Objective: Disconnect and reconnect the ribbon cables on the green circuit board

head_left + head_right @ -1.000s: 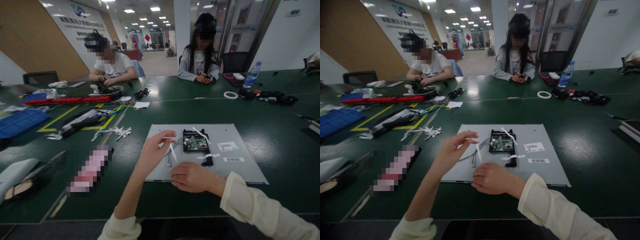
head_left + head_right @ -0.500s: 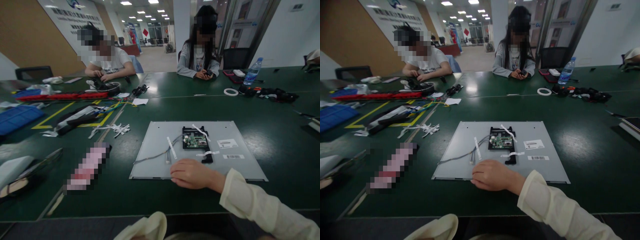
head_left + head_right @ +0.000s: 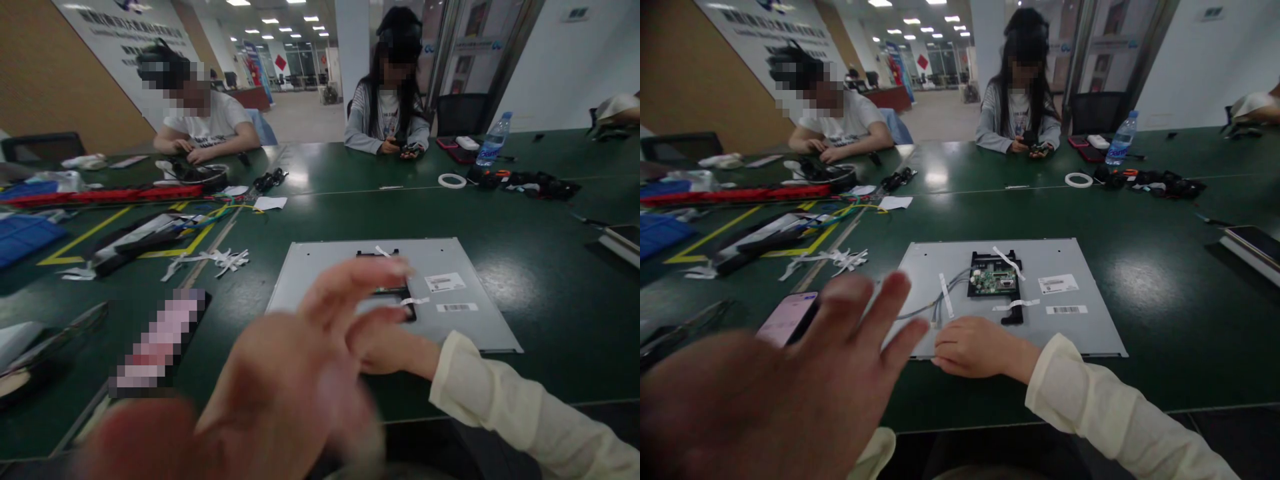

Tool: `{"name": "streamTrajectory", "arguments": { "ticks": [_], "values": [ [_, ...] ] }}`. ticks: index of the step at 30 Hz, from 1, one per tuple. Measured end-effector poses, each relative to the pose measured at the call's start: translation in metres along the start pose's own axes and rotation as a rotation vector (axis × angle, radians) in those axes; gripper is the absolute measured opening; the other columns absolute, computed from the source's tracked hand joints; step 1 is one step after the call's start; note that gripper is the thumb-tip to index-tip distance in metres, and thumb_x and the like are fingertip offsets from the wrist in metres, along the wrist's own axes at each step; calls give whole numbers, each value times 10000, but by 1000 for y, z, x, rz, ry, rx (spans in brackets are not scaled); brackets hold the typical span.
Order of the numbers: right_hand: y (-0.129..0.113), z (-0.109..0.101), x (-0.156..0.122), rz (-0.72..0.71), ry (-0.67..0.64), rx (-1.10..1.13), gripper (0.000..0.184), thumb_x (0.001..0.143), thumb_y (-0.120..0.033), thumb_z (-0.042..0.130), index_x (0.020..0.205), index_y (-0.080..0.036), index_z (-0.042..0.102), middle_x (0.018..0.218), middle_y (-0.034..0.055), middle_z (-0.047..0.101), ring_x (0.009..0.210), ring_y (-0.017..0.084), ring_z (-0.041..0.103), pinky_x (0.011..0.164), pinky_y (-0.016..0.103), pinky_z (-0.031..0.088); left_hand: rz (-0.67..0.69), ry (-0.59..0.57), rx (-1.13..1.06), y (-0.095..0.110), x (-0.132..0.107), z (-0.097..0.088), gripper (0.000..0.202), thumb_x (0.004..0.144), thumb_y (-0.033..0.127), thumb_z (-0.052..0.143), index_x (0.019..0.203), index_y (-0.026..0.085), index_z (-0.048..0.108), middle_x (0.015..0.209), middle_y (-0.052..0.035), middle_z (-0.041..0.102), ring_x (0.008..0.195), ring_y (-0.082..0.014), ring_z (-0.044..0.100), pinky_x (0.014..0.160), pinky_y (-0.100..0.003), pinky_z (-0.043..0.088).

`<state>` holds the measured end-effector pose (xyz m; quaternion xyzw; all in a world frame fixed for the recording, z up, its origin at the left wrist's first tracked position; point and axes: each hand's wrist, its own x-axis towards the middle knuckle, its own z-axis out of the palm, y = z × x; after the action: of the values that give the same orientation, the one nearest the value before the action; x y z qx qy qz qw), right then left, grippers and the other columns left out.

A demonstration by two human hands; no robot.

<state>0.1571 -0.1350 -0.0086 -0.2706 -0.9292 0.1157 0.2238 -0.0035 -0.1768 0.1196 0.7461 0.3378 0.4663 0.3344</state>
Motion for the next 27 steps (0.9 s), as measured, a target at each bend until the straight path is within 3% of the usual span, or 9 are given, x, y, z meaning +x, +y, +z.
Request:
{"name": "streamTrajectory", "arguments": {
  "ticks": [3,6,9,12,16,19,27],
  "values": [
    [-1,-1,0,-67,13,-17,316,948,-347,379,974,-145,621,984,80,649,972,170,560,895,319,426,74,15,9,-21,71,11,277,930,419,379,980,284,616,1190,-14,586,1155,-229,533,925,-420,485],
    [-3,-3,2,-122,-10,-11,352,903,-410,448,1072,-140,599,1099,97,608,1052,191,518,930,344,411,53,106,224,-78,112,14,208,875,320,478,1004,224,609,1139,-42,600,1102,-204,541,943,-374,452],
    [-4,-5,4,-118,-16,-18,453,848,-398,520,1222,-142,523,1242,117,523,1181,220,427,994,384,371,40,194,433,-142,119,11,174,828,216,503,954,200,621,1069,-56,600,1087,-202,531,977,-371,410],
    [-5,-5,5,-15,13,-55,502,849,-303,509,1320,-146,437,1350,129,438,1289,241,305,1063,453,290,-12,225,596,-180,108,3,159,804,190,516,904,203,639,1077,-64,585,1088,-222,524,989,-400,388],
    [-5,-5,6,143,17,-149,519,880,-311,475,1378,-201,378,1424,105,376,1343,281,214,1093,593,116,-65,218,714,-188,98,-5,169,811,215,521,921,230,649,1133,-53,566,1125,-243,504,989,-428,379],
    [0,-4,10,229,35,-223,521,889,-307,464,1393,-231,359,1469,95,319,1371,292,159,1083,632,35,-86,219,720,-188,98,-6,164,813,235,522,909,239,655,1124,-48,569,1112,-242,513,979,-426,390],
    [41,-1,14,472,177,-423,432,888,-227,456,1320,-236,452,1494,120,280,1384,337,143,1050,673,43,-117,136,747,-190,92,2,164,800,212,534,909,228,656,1144,-62,572,1132,-256,503,968,-444,402]
  ]
}}
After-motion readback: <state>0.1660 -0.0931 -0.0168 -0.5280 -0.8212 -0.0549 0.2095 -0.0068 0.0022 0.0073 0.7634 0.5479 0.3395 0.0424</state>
